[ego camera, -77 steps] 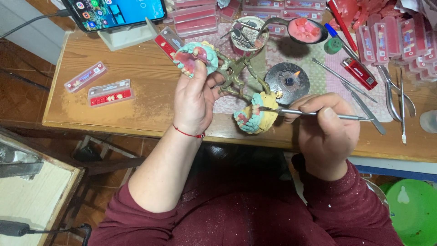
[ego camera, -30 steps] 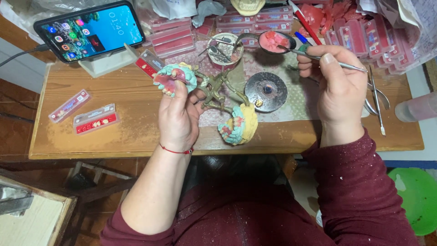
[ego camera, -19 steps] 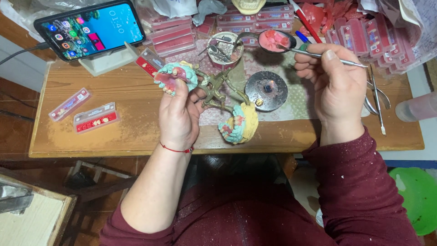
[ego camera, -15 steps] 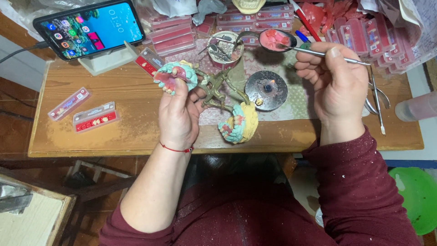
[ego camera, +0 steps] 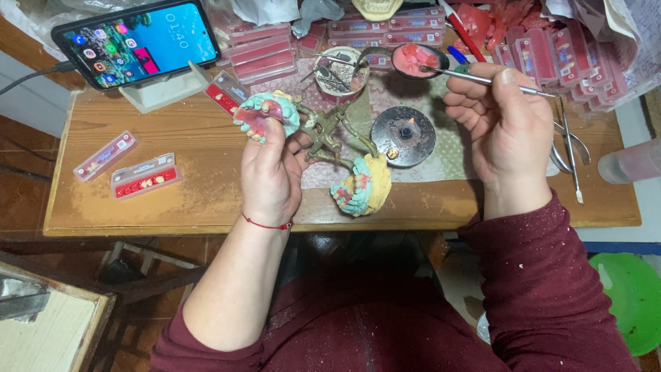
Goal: The person uses a rotary tool to grind a small pink object, then switches to a dental model to apply pink wax using a spatula. They later use the rotary tool again on a small object while seated at a cluttered workbench.
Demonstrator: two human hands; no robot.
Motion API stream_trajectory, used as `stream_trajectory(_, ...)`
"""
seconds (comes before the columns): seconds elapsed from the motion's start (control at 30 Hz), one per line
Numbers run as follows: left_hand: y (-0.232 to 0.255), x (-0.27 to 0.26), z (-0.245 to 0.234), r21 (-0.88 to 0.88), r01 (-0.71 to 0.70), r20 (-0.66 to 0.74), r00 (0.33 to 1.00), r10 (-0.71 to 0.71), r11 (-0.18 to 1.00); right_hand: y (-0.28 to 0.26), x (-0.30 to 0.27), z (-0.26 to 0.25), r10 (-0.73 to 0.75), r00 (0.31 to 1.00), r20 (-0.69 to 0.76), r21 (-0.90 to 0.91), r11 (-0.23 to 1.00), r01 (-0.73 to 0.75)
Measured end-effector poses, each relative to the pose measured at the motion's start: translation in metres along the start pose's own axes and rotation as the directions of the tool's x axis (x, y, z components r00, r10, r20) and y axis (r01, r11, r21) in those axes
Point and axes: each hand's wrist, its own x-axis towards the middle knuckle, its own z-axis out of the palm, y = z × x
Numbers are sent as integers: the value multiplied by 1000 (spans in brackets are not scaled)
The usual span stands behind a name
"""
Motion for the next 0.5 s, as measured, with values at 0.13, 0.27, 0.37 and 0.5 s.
stream_trajectory(0.13, -1, 0, -3, -1, 5, 5, 1000, -5, 1000, -1, 0, 0, 24, 1000, -15, 36, 999, -24)
stream_trajectory(0.27, 1, 0, 1, 1, 0, 4, 1000, 0, 1000, 1, -3, -8, 60, 998, -18, 115, 992, -58)
stream_trajectory(0.37, 2, 0, 3, -4, -2, 4, 1000, 2, 1000, 11, -9, -19, 89, 996, 1, 158, 983, -88)
stream_trajectory(0.5, -2, 0, -3, -16, -9, -2, 1000, 9, 1000, 19, -19, -18, 150, 989, -16, 108, 983, -147)
